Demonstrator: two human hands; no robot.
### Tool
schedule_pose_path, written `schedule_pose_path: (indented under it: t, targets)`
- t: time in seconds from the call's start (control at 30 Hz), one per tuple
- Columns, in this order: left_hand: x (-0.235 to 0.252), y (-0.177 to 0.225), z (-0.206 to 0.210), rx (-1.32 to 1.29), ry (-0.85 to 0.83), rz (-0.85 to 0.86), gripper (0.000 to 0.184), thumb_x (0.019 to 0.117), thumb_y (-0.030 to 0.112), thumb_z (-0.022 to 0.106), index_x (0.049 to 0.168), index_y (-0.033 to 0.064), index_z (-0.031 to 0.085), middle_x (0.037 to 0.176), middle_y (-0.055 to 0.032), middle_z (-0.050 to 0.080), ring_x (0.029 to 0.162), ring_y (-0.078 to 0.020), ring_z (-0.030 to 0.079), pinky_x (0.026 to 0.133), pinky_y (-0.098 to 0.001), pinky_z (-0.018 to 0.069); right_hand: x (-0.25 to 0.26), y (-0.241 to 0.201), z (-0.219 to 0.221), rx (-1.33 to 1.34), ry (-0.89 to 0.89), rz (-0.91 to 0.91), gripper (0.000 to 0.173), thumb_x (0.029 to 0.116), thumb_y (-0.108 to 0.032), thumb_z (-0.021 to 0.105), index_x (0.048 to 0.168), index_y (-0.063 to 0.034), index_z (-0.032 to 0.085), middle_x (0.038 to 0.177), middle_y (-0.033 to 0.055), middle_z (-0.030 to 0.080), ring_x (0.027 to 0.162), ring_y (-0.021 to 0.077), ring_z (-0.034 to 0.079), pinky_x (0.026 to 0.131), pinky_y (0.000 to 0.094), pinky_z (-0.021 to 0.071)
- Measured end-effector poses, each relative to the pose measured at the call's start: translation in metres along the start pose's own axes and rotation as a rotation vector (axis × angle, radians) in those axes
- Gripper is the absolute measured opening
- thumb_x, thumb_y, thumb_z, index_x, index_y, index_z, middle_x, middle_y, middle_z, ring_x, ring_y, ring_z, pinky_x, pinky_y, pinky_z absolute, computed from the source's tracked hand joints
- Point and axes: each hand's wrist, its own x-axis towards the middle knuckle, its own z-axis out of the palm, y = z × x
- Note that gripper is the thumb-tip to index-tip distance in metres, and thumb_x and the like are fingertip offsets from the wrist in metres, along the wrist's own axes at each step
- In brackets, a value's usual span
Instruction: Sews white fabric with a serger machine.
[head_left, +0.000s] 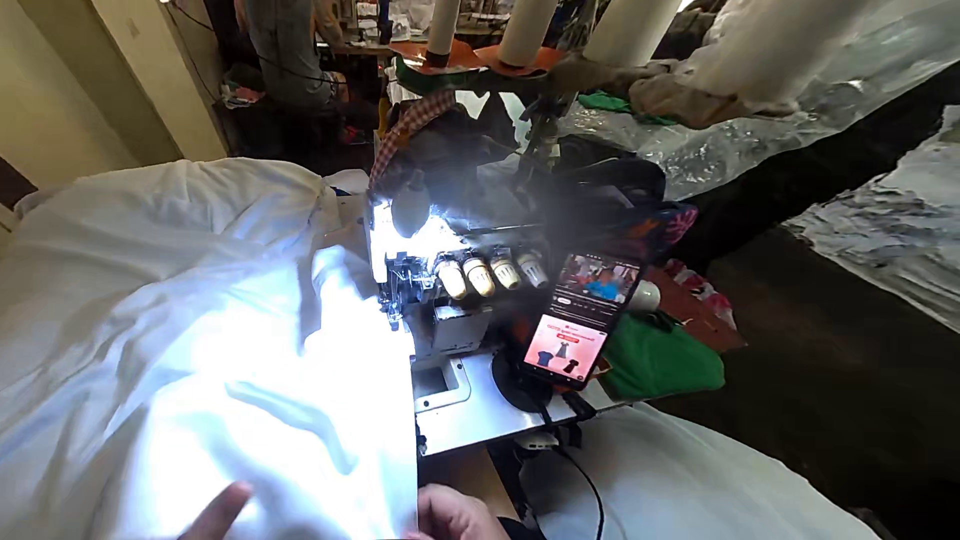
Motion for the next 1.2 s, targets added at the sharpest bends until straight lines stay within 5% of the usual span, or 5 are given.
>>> schedule_pose_path:
  t: [0.1,0.33,0.73,1.0,1.2]
  targets:
    - [0.05,0.035,-0.012,0.204,-0.604,0.188,0.045,0.1017,0.034,0.062,0.117,-0.007,0.069,0.109,-0.025,0.072,0.102,-0.0371,0.071,0.093,-0.0567,0.0549,0.023,-0.006,0.0,0.008,0.088,-0.013,0.014,0.0951,-0.002,0.063,0.105,0.0069,0.067,0.086,0.0066,0.071,0.076,0.0088,0.069,0.073,0.0303,0.0597]
    - [0.105,0.032,0.114,0.238,0.13,0.429,0.045,0.0991,0.048,0.052,0.118,0.0149,0.076,0.124,-0.0028,0.073,0.119,-0.0194,0.067,0.1,-0.0438,0.0542,0.074,-0.017,-0.015,0.009,0.23,-0.171,0.038,0.0903,0.003,0.067,0.124,-0.0003,0.051,0.08,0.0,0.07,0.066,0.0059,0.066,0.062,0.0253,0.0569]
    - [0.204,0.038,0.107,0.424,0.085,0.332,0.022,0.0905,0.013,0.071,0.109,0.0014,0.072,0.121,-0.0189,0.065,0.117,-0.0399,0.06,0.098,-0.06,0.0482,0.114,-0.037,-0.027,-0.464,0.342,-0.366,0.026,0.0966,-0.011,0.056,0.107,-0.0121,0.079,0.094,-0.0038,0.075,0.076,0.0001,0.067,0.068,0.0208,0.0561]
    - [0.168,0.014,0.106,-0.214,0.379,0.222,0.015,0.0983,0.01,0.063,0.109,-0.0003,0.067,0.095,-0.0064,0.067,0.084,-0.0101,0.064,0.077,-0.0298,0.0556,0.108,-0.051,-0.027,-0.419,0.338,-0.367,0.022,0.0984,-0.012,0.056,0.107,-0.0099,0.076,0.087,-0.0038,0.071,0.064,-0.0016,0.059,0.058,0.0173,0.0511]
    - [0.075,0.033,0.118,-0.529,0.364,0.313,0.004,0.0967,0.003,0.06,0.1,0.0012,0.061,0.091,0.0077,0.061,0.083,0.0072,0.058,0.075,-0.0115,0.0518,0.115,-0.05,-0.014,-0.511,0.289,-0.609,0.029,0.0992,-0.011,0.061,0.126,-0.0023,0.071,0.129,0.0116,0.069,0.113,0.0114,0.068,0.096,0.0243,0.0561]
